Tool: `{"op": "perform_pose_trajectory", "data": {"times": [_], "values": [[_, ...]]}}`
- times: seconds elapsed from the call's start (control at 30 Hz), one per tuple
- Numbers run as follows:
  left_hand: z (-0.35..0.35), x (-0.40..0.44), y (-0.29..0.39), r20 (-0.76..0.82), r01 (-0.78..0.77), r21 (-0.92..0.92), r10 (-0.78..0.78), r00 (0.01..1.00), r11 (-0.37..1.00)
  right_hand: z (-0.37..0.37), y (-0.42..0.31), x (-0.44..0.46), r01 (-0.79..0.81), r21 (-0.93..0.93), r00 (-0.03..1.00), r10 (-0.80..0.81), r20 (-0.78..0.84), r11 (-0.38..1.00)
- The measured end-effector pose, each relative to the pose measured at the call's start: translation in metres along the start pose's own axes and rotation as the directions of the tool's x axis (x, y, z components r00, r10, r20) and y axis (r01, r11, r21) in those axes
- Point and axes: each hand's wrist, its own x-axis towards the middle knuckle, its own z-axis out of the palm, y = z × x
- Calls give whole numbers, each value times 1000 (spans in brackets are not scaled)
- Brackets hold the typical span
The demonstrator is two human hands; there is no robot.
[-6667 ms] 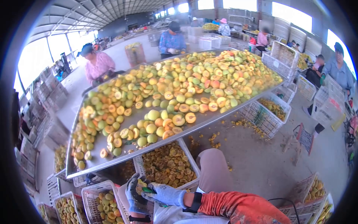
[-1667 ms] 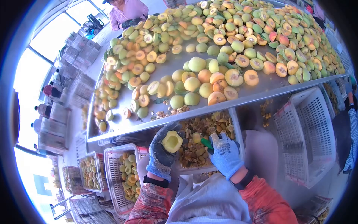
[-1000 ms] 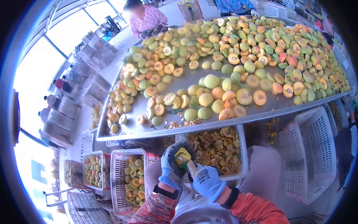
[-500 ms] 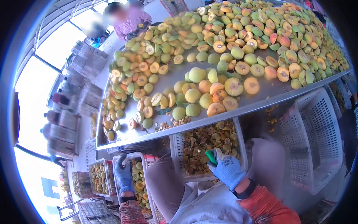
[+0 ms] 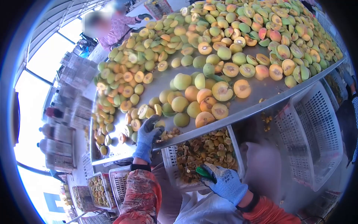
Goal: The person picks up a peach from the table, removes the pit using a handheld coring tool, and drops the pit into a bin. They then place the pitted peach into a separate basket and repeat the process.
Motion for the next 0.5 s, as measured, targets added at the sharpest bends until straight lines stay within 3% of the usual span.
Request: {"op": "perform_pose_trajectory", "data": {"times": [0.03,0.07,0.1,0.13,0.17,0.2,0.23,0.27,0.3,0.33,0.37,0.5], "values": [[-7,-19,37,-26,171,-204,-180,983,964,0,-5,2,17,-2,1000,-17,8,1000],[-13,-42,59,129,189,-624,-139,982,759,-1,-13,3,11,82,998,-7,-58,997],[-16,-59,61,46,-38,-137,45,998,990,-1,-22,3,11,166,993,9,-119,986],[-16,-75,62,65,-240,402,233,970,884,1,-32,4,29,165,995,-12,-103,986],[-13,-93,70,41,-231,405,235,971,885,3,-45,4,-14,234,997,32,-72,972],[-5,-109,80,-21,-64,9,64,998,998,6,-56,1,-63,297,996,79,-41,953],[0,-122,85,0,102,-397,-111,994,912,14,-60,-2,-4,236,999,15,-48,972],[2,-132,78,-6,98,-406,-110,994,909,17,-69,-6,-1,227,999,11,-42,974],[2,-140,66,65,213,-669,-229,971,712,19,-77,-7,98,140,992,-85,-92,985],[5,-147,59,172,301,-851,-313,934,431,20,-85,-8,193,48,973,-185,-135,980],[10,-157,70,178,280,-819,-243,954,501,20,-91,-10,226,-6,964,-225,-141,974],[21,-169,81,165,298,-852,-319,933,431,24,-97,-18,228,-172,956,-253,-146,958]]}}
